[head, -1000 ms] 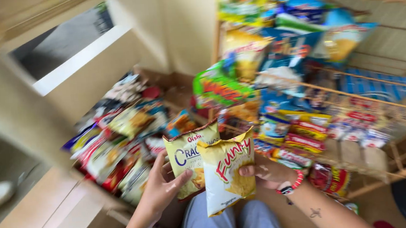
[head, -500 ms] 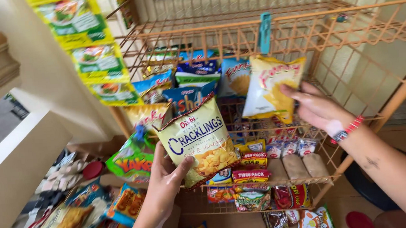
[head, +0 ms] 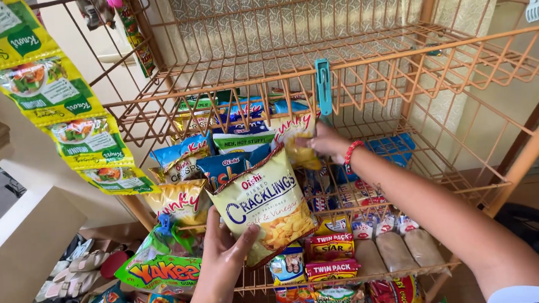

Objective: Stocking snack bags from a box onto a metal shelving unit.

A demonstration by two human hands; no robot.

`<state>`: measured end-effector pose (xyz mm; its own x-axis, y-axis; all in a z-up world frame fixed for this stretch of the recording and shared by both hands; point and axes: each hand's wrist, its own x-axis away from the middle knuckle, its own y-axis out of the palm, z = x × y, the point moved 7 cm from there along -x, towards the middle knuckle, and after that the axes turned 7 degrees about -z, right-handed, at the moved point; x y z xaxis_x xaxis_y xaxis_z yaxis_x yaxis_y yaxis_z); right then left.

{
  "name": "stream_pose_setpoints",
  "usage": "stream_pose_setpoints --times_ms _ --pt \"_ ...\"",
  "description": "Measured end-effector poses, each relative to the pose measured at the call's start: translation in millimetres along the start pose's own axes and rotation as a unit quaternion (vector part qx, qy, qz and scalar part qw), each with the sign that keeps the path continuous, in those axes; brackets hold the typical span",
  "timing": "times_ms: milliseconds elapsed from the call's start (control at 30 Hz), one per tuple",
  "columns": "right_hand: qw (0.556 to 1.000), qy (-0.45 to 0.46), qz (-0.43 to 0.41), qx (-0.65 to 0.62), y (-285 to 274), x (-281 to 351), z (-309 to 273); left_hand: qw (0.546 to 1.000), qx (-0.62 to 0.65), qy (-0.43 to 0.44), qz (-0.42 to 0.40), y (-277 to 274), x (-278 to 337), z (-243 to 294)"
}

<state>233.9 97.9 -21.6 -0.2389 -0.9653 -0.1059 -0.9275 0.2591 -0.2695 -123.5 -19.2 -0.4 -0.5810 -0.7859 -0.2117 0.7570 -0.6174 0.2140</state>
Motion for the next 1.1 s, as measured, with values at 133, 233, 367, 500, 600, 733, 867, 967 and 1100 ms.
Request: stream_pose_setpoints --times_ms 133,233,367,500,600,733,867,967,1100 --pt "0.991 -0.051 0.031 0.120 6 -3 13 1.000 -0.001 -0.003 0.000 8 -9 -1" --pt "0.972 -0.079 0.084 0.206 -20 -14 37 1.000 -0.025 0.009 -0.015 21 -22 1" --pt "0.993 -0.090 0.054 0.050 -25 50 -14 0.996 -0.054 0.046 -0.058 40 -52 4" --pt "0.990 -0.066 -0.010 -0.124 -18 125 -60 0.990 -0.066 0.105 -0.074 69 -91 -7" --pt "0.991 -0.089 -0.053 -0.086 -12 140 -65 0.983 -0.118 0.117 -0.072 89 -111 -13" --pt "0.997 -0.077 -0.023 0.015 -3 130 -68 0.901 -0.323 0.288 0.037 97 -108 -1" --pt "0.996 -0.077 0.012 0.043 7 96 -45 0.811 -0.512 0.276 0.062 112 -100 -2" --pt "0.994 -0.045 0.027 0.094 19 90 -35 0.745 -0.624 0.236 0.010 122 -111 -23" --pt "0.994 -0.036 0.009 0.106 8 74 -11 0.788 -0.595 0.145 -0.066 122 -111 -25"
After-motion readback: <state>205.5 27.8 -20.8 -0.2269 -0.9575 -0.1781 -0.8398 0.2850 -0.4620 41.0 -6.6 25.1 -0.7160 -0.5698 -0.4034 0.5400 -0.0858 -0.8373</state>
